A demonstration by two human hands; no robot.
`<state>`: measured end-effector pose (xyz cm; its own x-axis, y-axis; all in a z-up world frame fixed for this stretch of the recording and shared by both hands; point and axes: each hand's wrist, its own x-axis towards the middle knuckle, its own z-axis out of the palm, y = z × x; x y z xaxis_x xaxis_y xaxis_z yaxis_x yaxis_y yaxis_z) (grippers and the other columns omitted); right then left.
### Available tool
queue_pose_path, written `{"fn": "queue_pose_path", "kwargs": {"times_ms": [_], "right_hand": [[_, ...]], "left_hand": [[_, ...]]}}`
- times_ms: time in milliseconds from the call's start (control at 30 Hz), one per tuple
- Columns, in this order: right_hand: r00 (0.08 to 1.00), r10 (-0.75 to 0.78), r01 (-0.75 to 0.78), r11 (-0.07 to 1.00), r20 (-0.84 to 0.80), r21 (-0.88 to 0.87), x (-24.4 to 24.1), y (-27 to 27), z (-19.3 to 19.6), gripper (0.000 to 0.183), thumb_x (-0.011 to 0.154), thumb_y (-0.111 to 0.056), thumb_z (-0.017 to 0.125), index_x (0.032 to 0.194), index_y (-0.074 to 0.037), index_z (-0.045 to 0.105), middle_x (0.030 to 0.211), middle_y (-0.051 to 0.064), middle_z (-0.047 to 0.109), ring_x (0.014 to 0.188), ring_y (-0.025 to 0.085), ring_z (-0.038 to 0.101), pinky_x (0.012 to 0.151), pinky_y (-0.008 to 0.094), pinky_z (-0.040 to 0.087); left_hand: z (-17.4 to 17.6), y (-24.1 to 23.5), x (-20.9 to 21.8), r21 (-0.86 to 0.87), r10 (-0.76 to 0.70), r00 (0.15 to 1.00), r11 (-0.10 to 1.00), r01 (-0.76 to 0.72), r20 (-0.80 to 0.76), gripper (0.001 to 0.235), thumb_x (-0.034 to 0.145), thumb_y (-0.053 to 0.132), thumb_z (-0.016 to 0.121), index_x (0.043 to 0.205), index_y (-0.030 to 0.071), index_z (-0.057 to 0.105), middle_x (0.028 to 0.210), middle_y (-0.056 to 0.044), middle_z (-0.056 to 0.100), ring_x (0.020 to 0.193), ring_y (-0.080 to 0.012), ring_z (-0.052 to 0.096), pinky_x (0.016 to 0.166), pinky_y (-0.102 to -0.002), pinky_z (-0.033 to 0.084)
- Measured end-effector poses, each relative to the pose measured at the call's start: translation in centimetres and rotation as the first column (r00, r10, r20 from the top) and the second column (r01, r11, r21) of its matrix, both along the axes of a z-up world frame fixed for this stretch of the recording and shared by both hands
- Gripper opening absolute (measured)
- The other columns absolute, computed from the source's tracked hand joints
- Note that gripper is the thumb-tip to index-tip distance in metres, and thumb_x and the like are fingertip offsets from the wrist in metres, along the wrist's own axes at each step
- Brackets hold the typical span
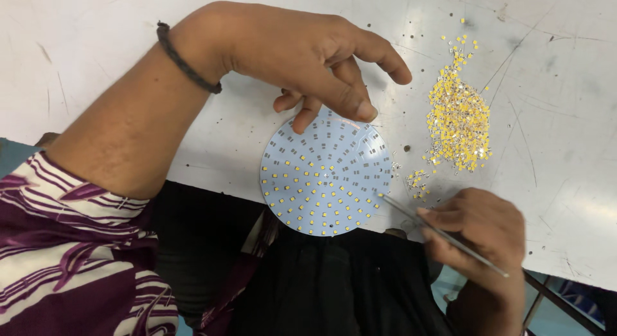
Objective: The person uses tweezers to pick up small yellow LED components from a pile and places them into designated spots on a circular board. The person continues this process, filling the board with LEDs one by one.
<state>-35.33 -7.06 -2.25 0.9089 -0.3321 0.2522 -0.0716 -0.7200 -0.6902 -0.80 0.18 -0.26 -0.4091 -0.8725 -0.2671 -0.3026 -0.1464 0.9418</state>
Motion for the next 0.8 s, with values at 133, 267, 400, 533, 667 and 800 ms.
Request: {"fn": "queue_pose_path", "kwargs": {"times_ms": [133,267,400,533,667,800], "right_hand": [[1.0,0.021,-0.021,1.0,-0.007,0.012,-0.3,-1.2,0.2,0.019,0.07,-0.009,0.081,0.08,-0.002,0.067,0.075,0.008,0.07,0.065,0.021,0.067,0.061,0.03,0.048],[0.998,0.054,-0.055,0.998,0.011,0.041,-0.2,-1.2,-0.2,0.021,0.069,-0.009,0.082,0.082,-0.002,0.068,0.073,0.008,0.068,0.066,0.021,0.067,0.062,0.03,0.049],[0.998,0.059,-0.058,0.998,-0.014,0.038,0.2,-1.2,0.0,0.021,0.068,-0.009,0.083,0.082,-0.002,0.069,0.071,0.008,0.068,0.064,0.02,0.067,0.06,0.029,0.048],[0.997,0.081,-0.08,0.996,-0.021,0.034,0.4,-1.2,0.1,0.021,0.068,-0.008,0.082,0.082,-0.001,0.069,0.071,0.009,0.068,0.064,0.02,0.067,0.059,0.029,0.048],[0.999,0.04,-0.04,0.999,-0.004,0.031,-0.6,-1.4,-0.4,0.019,0.07,-0.008,0.08,0.084,0.0,0.071,0.071,0.009,0.068,0.064,0.019,0.065,0.059,0.029,0.048],[0.971,-0.187,0.163,0.974,0.147,0.16,-2.4,-1.6,-1.5,0.019,0.085,-0.01,0.08,0.093,0.004,0.069,0.077,0.012,0.068,0.065,0.015,0.063,0.057,0.023,0.046]], "left_hand": [[0.0,0.0,-0.1,0.031,0.017,1.0,0.999,-0.018,0.014,0.079,0.084,0.044,0.071,0.15,0.009,0.045,0.099,-0.015,0.082,0.048,-0.0162,0.076,0.034,-0.024,0.053],[-0.1,0.0,0.0,0.034,0.024,1.0,0.999,-0.024,0.009,0.079,0.084,0.043,0.072,0.149,0.007,0.046,0.099,-0.016,0.082,0.047,-0.0164,0.076,0.033,-0.024,0.053],[0.0,0.0,-0.1,0.023,0.022,1.0,0.999,-0.022,-0.001,0.08,0.083,0.044,0.072,0.149,0.006,0.046,0.098,-0.018,0.083,0.047,-0.0158,0.077,0.032,-0.023,0.053],[0.0,0.1,-0.1,0.024,0.034,0.999,0.999,-0.034,0.021,0.08,0.083,0.044,0.072,0.149,0.007,0.046,0.099,-0.018,0.083,0.047,-0.0163,0.077,0.033,-0.024,0.053],[-0.5,-0.1,0.1,0.078,0.031,0.999,0.996,-0.032,0.018,0.077,0.083,0.042,0.071,0.149,0.011,0.045,0.099,-0.016,0.083,0.048,-0.0175,0.076,0.033,-0.024,0.052],[0.5,0.3,0.8,-0.026,0.043,0.985,0.999,-0.048,-0.165,0.064,0.088,0.038,0.062,0.142,0.01,0.042,0.107,-0.013,0.078,0.053,-0.0131,0.076,0.034,-0.02,0.052]]}}
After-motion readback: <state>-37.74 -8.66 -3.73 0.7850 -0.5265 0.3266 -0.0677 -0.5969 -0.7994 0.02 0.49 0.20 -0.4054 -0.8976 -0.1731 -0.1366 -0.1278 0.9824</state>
